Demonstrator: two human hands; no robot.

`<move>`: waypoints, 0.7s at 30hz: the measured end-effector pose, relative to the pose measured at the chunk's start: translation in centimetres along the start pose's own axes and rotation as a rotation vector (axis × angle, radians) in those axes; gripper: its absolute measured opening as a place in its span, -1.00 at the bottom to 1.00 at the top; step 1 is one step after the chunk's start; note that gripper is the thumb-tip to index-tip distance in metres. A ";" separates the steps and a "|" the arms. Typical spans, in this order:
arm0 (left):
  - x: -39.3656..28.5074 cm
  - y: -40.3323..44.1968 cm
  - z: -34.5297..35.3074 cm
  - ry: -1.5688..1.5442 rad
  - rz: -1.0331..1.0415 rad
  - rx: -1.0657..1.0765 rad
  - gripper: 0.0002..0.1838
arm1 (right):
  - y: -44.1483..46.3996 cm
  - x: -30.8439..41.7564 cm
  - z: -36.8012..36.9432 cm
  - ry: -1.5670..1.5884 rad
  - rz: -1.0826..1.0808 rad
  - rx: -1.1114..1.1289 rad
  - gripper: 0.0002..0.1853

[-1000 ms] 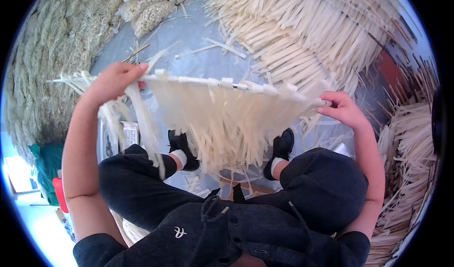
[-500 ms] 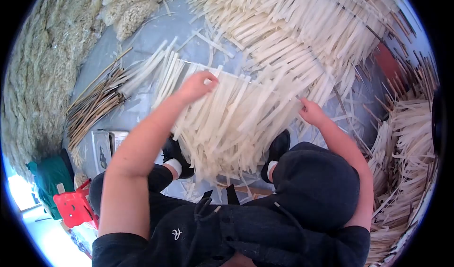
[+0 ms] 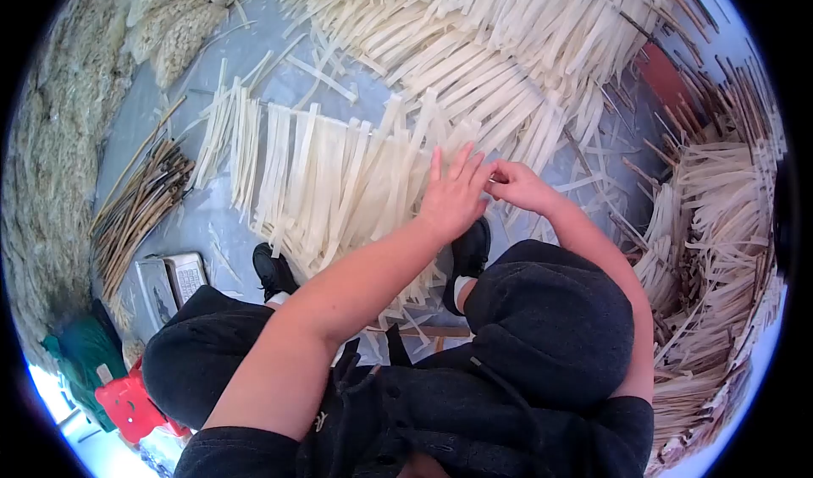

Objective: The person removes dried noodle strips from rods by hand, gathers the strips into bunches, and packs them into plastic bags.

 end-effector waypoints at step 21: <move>5.0 4.5 -1.5 0.157 -0.107 0.124 -0.78 | -1.8 1.3 -0.9 -0.317 -0.106 -0.110 -0.79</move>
Point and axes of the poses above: each hand's wrist, its own y-axis towards the middle knuckle, its own z-axis out of the palm, x = y × z, the point moved 2 cm from there along y, towards the middle knuckle, and after that the axes turned 15 degrees about -z, right-handed, at the moved point
